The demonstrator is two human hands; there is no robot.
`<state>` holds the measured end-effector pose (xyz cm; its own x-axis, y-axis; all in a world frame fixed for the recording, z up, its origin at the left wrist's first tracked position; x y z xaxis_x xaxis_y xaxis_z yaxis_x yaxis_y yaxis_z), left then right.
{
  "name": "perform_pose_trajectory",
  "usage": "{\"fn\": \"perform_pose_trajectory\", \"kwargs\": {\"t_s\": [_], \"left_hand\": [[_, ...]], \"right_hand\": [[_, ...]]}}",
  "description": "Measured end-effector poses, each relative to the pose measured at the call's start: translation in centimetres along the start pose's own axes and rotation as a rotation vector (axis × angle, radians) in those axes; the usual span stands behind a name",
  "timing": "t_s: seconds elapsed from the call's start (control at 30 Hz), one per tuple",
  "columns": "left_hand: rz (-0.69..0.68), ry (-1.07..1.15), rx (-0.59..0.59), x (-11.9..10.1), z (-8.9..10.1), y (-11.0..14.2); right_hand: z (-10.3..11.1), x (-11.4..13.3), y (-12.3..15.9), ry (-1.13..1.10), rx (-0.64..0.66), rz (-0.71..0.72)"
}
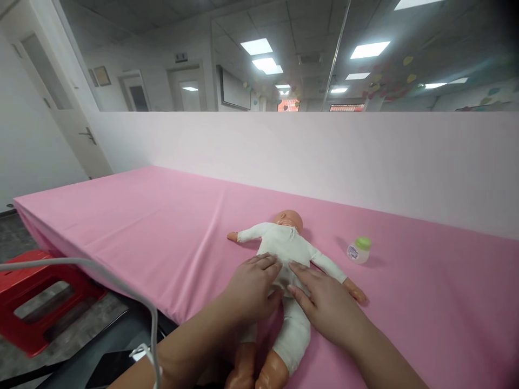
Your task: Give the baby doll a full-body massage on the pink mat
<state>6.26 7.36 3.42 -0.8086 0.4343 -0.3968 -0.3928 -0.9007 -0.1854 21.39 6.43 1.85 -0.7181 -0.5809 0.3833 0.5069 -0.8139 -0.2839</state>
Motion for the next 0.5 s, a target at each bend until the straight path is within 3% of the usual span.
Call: {"fn": "perform_pose_trajectory", "kwargs": {"t_s": [0.2,0.33,0.5], "left_hand": [[-0.024,-0.100,0.108,0.3,-1.7,-0.8],[-0.017,-0.134,0.088,0.4,-1.4,-0.8],[-0.012,-0.153,-0.030,0.2,-0.1,-1.5]], "right_hand": [[-3.6,0.2,-0.7,0.011,0.131,-0.010],[-2.9,0.7,-1.2,0.005,0.113,-0.015],[-1.2,-0.3,-1.4,0.000,-0.012,-0.074]]}}
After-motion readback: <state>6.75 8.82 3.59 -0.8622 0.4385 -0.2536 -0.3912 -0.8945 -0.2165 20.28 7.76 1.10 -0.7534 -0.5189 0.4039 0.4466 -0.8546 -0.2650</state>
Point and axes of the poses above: each hand's wrist, its own y-axis away from the middle knuckle, its own z-axis out of the back of the hand, x = y × z, the point moved 8 cm from there along -y, towards the middle knuckle, and after that the axes turned 13 degrees about z, right-handed, at the moved point
